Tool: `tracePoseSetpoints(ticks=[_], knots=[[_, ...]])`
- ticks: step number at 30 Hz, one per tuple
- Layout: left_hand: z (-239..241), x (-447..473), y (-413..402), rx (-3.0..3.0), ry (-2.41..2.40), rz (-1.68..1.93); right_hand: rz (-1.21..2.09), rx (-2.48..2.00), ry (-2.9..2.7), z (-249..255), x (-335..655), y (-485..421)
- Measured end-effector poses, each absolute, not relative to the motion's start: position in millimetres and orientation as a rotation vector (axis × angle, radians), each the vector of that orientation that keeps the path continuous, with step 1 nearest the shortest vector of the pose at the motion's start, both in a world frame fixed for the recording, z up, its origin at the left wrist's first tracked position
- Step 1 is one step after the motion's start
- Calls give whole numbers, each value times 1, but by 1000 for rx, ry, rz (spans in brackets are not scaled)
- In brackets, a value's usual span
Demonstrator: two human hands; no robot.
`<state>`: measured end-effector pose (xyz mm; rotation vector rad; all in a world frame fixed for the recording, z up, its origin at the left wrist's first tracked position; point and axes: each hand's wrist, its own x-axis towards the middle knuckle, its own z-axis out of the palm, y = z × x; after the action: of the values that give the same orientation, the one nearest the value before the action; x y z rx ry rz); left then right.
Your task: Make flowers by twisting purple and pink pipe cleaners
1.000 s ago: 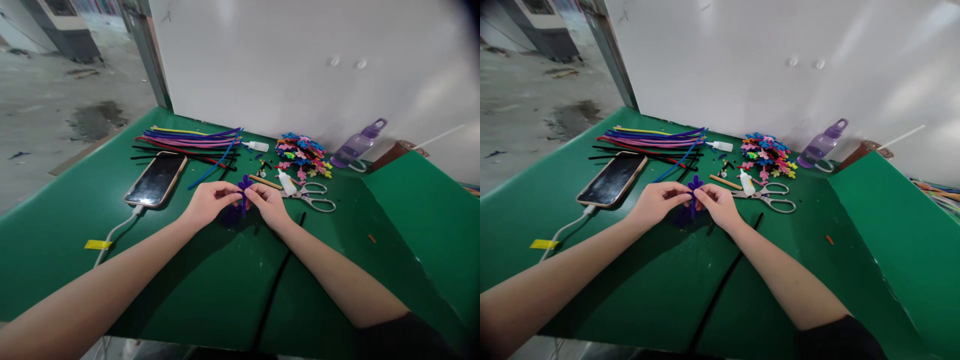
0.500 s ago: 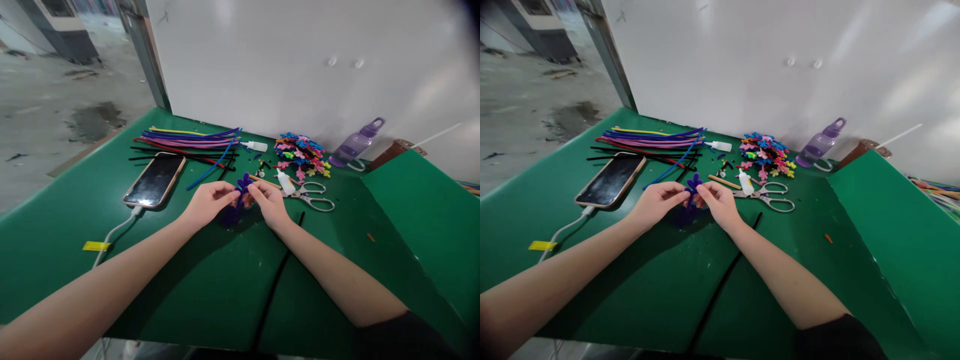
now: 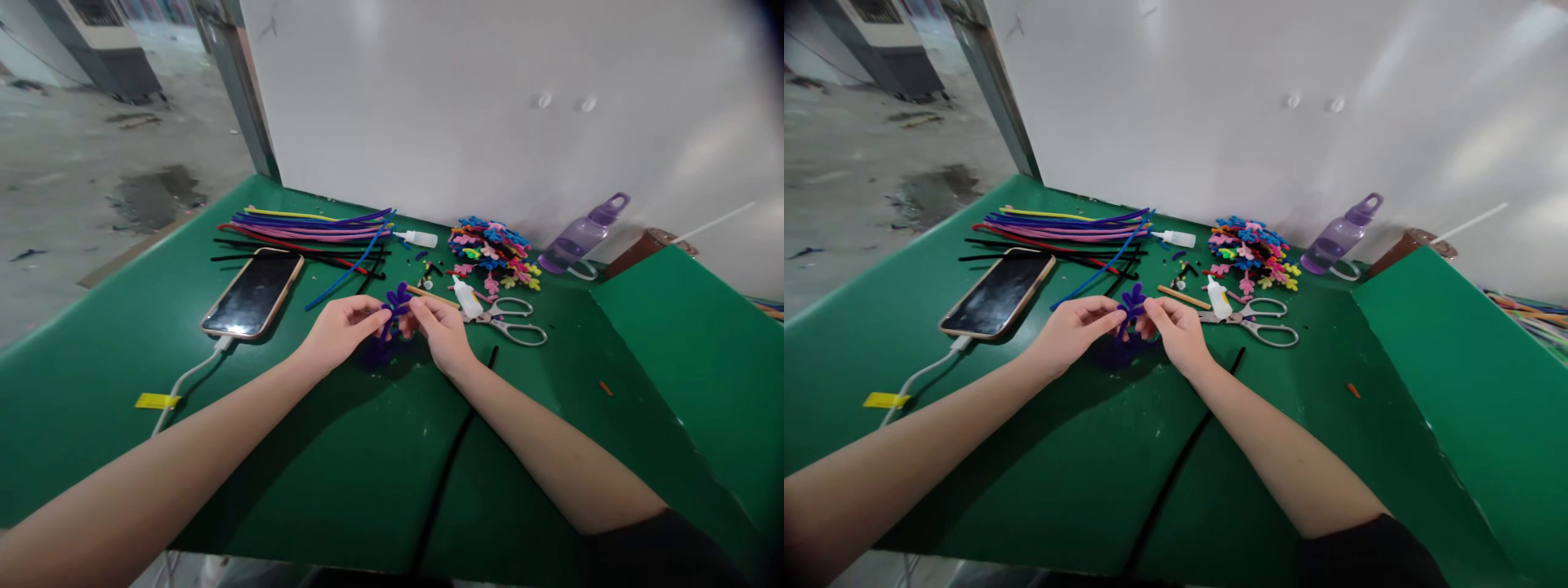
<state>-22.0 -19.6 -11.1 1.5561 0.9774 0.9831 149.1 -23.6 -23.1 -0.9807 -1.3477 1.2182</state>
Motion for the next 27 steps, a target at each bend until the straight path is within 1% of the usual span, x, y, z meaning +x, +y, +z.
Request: tracePoseSetpoints(ticks=[5, 12, 24, 27], knots=[[-12, -22, -19, 1542, 993, 1002, 1248, -952, -1296, -25, 150, -22], [-11, -22, -19, 1490, 951, 1003, 1277, -936, -1361, -20, 149, -25], [-12, -21, -21, 1447, 948, 1025, 1525, -808, -1321, -26, 149, -21], [-11, -21, -21, 1450, 942, 1029, 1514, -808, -1300, -25, 148, -22]])
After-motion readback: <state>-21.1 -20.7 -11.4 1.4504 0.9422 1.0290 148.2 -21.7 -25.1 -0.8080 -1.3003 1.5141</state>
